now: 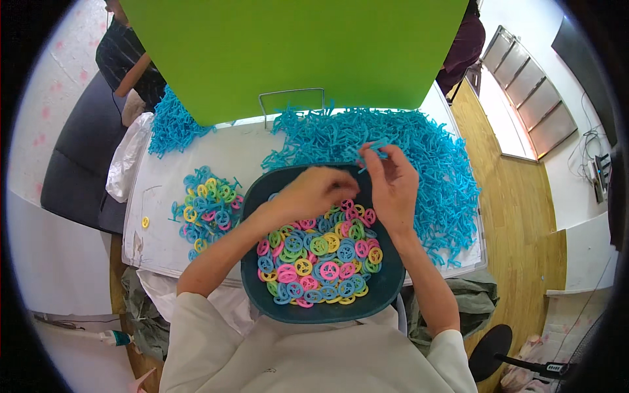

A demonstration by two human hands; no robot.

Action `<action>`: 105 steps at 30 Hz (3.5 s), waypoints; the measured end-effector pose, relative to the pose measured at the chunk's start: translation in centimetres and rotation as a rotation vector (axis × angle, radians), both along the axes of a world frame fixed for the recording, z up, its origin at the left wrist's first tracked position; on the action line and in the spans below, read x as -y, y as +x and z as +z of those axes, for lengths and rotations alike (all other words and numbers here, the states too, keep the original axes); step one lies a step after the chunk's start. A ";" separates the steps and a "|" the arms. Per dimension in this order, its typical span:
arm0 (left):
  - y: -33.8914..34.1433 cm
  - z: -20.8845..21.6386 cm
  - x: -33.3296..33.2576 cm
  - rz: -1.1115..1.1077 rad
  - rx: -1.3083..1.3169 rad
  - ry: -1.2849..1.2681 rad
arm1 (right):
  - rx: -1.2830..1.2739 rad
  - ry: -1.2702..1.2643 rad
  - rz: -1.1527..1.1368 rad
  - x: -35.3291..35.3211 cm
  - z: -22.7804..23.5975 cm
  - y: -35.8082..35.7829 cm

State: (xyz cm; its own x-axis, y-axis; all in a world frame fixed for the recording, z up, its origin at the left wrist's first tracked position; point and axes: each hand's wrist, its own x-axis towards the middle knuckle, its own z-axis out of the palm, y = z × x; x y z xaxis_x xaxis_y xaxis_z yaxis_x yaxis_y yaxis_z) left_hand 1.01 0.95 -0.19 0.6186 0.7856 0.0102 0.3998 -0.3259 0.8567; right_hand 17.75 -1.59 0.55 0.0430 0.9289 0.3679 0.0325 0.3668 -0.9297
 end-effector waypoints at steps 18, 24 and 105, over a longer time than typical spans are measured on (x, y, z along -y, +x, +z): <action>-0.8 3.0 1.0 0.318 0.588 -0.209 | -0.036 -0.138 -0.022 0.1 0.1 0.1; -0.2 1.9 1.1 0.402 0.448 0.078 | -0.011 -0.204 0.049 0.2 0.2 -0.1; 0.2 1.8 1.7 0.380 0.642 -0.071 | 0.215 -0.180 -0.076 0.7 1.7 -0.7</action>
State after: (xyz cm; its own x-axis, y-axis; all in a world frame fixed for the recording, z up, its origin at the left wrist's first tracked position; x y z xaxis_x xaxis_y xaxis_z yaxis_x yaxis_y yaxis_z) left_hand 1.20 -0.73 1.57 0.1940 0.9563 0.2190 -0.1123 -0.2001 0.9733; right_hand 17.08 -2.31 2.24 0.0538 0.9772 0.2053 0.2567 0.1852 -0.9486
